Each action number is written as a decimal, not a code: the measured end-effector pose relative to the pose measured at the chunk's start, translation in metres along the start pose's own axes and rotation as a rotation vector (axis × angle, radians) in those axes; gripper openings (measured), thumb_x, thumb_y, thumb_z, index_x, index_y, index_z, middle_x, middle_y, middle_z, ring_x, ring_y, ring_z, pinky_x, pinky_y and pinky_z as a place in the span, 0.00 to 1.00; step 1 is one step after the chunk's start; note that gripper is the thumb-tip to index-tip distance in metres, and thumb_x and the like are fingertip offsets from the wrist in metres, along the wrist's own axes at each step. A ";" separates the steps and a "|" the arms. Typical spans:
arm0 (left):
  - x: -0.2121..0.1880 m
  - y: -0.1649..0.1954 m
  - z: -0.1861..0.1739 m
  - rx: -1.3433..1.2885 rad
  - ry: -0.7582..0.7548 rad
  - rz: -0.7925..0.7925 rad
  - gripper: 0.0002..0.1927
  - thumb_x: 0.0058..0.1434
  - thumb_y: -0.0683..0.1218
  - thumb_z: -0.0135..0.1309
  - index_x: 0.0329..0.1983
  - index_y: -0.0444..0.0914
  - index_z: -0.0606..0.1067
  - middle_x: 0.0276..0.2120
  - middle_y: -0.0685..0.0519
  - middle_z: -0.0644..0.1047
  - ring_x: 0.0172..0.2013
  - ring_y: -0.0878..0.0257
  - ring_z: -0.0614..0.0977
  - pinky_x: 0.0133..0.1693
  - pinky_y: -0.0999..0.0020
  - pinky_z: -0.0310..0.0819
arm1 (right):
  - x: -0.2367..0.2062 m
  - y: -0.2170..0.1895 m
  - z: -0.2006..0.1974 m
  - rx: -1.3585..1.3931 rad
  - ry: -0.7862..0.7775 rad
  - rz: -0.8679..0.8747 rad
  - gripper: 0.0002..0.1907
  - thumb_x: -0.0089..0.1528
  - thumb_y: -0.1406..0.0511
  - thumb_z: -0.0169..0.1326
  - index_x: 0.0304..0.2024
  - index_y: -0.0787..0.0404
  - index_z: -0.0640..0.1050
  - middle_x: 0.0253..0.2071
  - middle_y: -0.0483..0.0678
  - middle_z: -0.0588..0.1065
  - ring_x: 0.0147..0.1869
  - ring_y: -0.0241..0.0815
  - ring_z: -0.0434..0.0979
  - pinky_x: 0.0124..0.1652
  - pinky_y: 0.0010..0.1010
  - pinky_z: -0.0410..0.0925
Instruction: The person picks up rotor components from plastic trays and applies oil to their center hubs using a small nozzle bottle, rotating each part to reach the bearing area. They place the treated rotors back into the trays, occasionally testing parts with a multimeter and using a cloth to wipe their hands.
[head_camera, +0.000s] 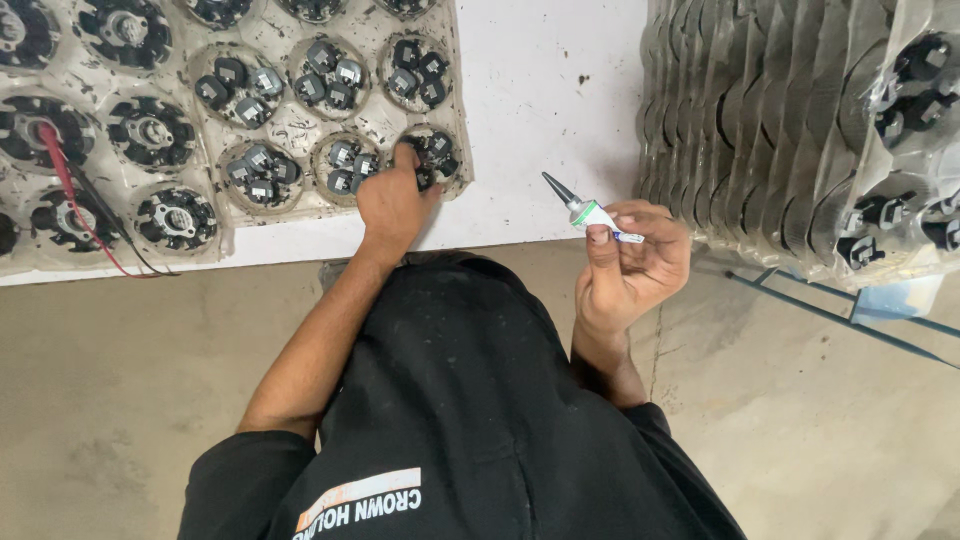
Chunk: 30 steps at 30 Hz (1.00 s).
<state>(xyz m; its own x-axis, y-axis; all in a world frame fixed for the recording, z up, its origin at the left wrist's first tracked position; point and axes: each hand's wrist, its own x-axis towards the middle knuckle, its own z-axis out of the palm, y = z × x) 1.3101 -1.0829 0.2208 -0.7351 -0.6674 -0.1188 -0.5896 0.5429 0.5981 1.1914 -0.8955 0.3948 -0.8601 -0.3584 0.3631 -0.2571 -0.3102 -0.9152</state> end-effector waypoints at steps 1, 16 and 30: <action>0.000 0.002 -0.001 -0.019 0.036 0.089 0.21 0.55 0.51 0.66 0.44 0.38 0.70 0.29 0.46 0.80 0.29 0.47 0.83 0.31 0.52 0.76 | 0.000 0.000 0.000 -0.001 -0.001 0.003 0.12 0.66 0.78 0.61 0.45 0.65 0.71 0.46 0.54 0.73 0.45 0.38 0.77 0.47 0.26 0.74; 0.033 0.036 0.014 0.610 -0.043 0.729 0.12 0.61 0.43 0.52 0.49 0.39 0.73 0.35 0.48 0.78 0.31 0.56 0.82 0.29 0.62 0.77 | -0.012 0.019 -0.017 0.110 0.075 0.070 0.16 0.66 0.75 0.63 0.54 0.68 0.73 0.44 0.54 0.78 0.42 0.41 0.82 0.43 0.30 0.77; 0.021 0.030 -0.059 -0.579 0.111 0.228 0.19 0.61 0.35 0.62 0.55 0.35 0.76 0.41 0.48 0.76 0.35 0.62 0.77 0.35 0.71 0.71 | -0.008 0.018 -0.014 0.193 0.045 0.179 0.15 0.63 0.82 0.63 0.47 0.66 0.76 0.46 0.54 0.77 0.48 0.43 0.82 0.46 0.33 0.77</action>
<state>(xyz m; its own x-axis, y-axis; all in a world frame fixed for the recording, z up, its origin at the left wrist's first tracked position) 1.2967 -1.1106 0.2831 -0.7633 -0.6335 0.1263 -0.1230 0.3345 0.9343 1.1873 -0.8863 0.3734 -0.9040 -0.3847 0.1863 -0.0139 -0.4090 -0.9124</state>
